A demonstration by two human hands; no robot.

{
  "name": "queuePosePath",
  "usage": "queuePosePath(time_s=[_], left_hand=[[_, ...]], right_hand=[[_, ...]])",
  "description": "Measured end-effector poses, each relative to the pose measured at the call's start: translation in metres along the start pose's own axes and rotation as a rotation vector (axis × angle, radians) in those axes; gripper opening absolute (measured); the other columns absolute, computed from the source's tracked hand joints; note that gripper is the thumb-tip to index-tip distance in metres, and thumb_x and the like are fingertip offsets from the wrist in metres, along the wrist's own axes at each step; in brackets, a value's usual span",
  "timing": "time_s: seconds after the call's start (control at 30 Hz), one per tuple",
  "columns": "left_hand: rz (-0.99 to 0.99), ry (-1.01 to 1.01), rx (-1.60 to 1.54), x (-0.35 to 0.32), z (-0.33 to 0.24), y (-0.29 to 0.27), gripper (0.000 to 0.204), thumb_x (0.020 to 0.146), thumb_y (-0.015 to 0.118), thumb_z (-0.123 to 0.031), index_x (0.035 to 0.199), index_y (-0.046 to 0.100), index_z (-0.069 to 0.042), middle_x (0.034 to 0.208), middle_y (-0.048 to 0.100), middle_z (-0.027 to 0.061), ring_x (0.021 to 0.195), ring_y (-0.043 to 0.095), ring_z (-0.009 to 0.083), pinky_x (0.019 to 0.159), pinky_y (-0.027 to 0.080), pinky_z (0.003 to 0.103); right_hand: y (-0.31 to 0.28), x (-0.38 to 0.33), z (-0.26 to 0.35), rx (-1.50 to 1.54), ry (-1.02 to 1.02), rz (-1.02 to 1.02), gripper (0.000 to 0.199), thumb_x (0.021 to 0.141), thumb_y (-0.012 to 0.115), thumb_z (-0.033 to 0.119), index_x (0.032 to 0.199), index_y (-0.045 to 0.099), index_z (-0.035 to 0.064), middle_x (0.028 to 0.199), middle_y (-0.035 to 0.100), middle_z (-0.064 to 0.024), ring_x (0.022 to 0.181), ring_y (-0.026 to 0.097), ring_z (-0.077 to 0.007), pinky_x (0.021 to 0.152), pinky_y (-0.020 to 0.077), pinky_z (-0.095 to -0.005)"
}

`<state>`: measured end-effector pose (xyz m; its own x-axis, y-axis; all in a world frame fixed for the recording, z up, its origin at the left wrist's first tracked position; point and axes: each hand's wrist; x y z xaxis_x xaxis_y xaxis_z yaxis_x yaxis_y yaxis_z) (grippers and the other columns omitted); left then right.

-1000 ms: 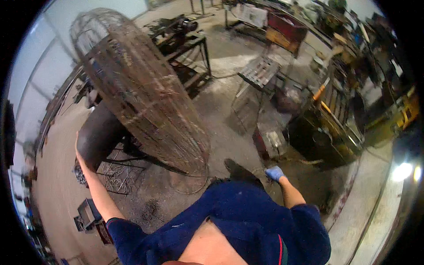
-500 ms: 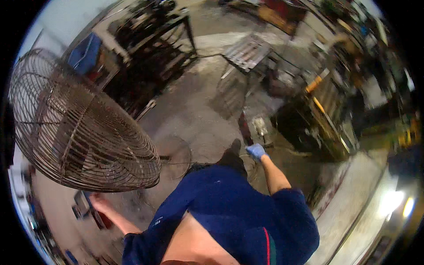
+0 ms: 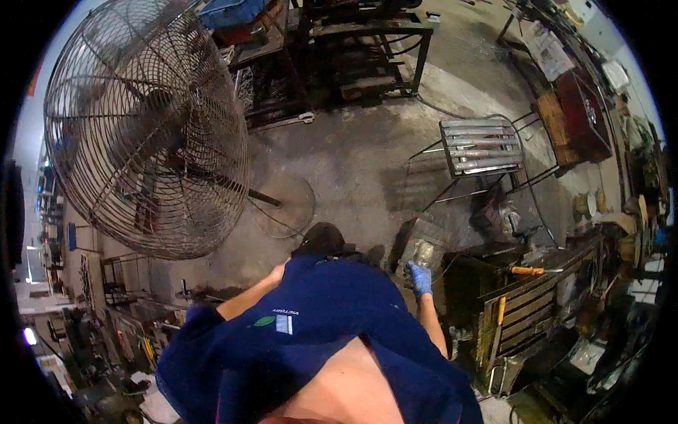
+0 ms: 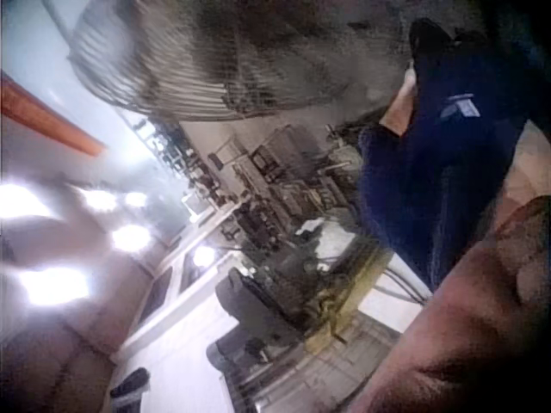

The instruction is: The person processes metal parts using a milling machine, including picking parts from a box, using a hand tool to deburr them, and operating the machine's handles.

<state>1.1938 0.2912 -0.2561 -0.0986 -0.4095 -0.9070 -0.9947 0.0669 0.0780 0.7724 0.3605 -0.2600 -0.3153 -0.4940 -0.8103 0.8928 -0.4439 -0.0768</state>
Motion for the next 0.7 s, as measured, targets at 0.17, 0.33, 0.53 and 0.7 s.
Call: queuePosePath(time_s=[0.17, 0.33, 0.53, 0.7], left_hand=[[-0.068, -0.171, 0.162, 0.019, -0.065, 0.06, 0.057, 0.087, 0.045, -0.049, 0.107, 0.055, 0.003, 0.097, 0.06, 0.0178, 0.086, 0.058, 0.0257, 0.078, 0.047, 0.038], [0.07, -0.076, 0.247, 0.092, -0.097, 0.07, 0.05, 0.088, 0.049, -0.044, 0.106, 0.055, 0.002, 0.095, 0.06, 0.015, 0.083, 0.058, 0.0242, 0.076, 0.048, 0.039], [0.158, -0.118, 0.587, 0.126, -0.176, 0.166, 0.043, 0.086, 0.052, -0.032, 0.103, 0.056, 0.008, 0.095, 0.06, 0.0185, 0.078, 0.059, 0.025, 0.073, 0.049, 0.037], [0.278, -0.045, 1.091, 0.168, -0.248, 0.251, 0.039, 0.083, 0.057, -0.029, 0.096, 0.059, 0.008, 0.089, 0.062, 0.0161, 0.074, 0.059, 0.0234, 0.067, 0.048, 0.037]], right_hand=[[-0.052, 0.058, -0.079, -0.737, -0.502, -0.136, 0.039, 0.086, 0.049, 0.034, 0.081, 0.061, -0.0026, 0.073, 0.064, -0.0061, 0.06, 0.058, -0.0186, 0.059, 0.0457, -0.0318], [-0.04, 0.024, -0.111, -0.184, -0.28, -0.213, 0.035, 0.083, 0.054, 0.031, 0.082, 0.066, -0.0012, 0.073, 0.065, -0.0088, 0.061, 0.059, -0.0166, 0.06, 0.0449, -0.0287], [-0.033, 0.004, -0.14, 0.404, 0.162, -0.389, 0.032, 0.081, 0.058, 0.031, 0.074, 0.065, 0.0013, 0.07, 0.064, -0.0064, 0.061, 0.058, -0.0159, 0.058, 0.0449, -0.0293], [-0.005, -0.002, -0.125, 0.769, 0.424, -0.617, 0.032, 0.079, 0.061, 0.036, 0.084, 0.065, 0.0043, 0.077, 0.064, -0.0057, 0.062, 0.058, -0.0179, 0.056, 0.046, -0.0332]])
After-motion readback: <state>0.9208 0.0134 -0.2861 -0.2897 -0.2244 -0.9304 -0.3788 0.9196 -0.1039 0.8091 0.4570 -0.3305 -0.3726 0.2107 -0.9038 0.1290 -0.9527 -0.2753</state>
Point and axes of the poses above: each hand's wrist, its own x-axis towards the middle knuckle, its own y-axis out of the palm, z = x × y
